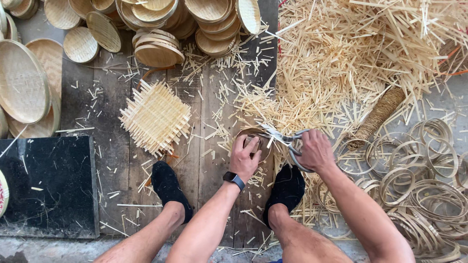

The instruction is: The person weaves a bamboo base for a basket and trims excess bamboo strips using shears.

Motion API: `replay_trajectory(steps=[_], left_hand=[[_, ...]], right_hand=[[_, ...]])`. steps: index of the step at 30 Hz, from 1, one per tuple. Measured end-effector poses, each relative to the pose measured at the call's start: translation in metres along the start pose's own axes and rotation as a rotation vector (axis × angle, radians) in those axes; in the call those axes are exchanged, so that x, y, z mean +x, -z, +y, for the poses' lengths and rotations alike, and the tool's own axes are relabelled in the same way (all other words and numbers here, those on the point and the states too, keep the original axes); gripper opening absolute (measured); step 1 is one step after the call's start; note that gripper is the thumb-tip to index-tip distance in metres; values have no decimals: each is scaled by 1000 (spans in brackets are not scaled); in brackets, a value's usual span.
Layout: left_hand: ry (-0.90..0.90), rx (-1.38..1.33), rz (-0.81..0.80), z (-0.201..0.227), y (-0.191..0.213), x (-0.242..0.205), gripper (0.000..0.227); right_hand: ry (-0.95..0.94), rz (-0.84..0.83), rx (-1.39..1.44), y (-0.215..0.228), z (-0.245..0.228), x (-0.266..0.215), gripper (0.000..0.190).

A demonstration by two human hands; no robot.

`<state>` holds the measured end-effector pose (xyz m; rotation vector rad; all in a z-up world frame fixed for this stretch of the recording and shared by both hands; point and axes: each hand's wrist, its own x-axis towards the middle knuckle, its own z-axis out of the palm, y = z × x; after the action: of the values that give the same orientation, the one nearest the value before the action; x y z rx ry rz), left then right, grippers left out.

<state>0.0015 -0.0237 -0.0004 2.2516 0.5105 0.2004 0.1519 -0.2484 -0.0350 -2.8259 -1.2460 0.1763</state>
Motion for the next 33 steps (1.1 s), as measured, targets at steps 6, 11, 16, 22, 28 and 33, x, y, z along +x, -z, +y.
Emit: replay_trajectory(steps=[6,11,16,22,28,33], left_hand=[[-109,71,36,-17,-3,4,55],[48,-70,23,-18,-6,3,61],[-72,-35,-54,-23,-8,7,60],[61,6,34,4,10,3,69],[84,-72,55,1,-2,0,62],[-5,-73,43,-3,2,2,63]], right_hand=[[-105,-428,8,-11,5,-3,32],[-59,-224,16,-2,11,-8,44],[-72,-294,-16,-6,-12,7,30],[-164,-407,65,-13,18,-7,30],[9,-1,35,18,-7,0,60],[-120,-415,21,-2,-4,7,27]])
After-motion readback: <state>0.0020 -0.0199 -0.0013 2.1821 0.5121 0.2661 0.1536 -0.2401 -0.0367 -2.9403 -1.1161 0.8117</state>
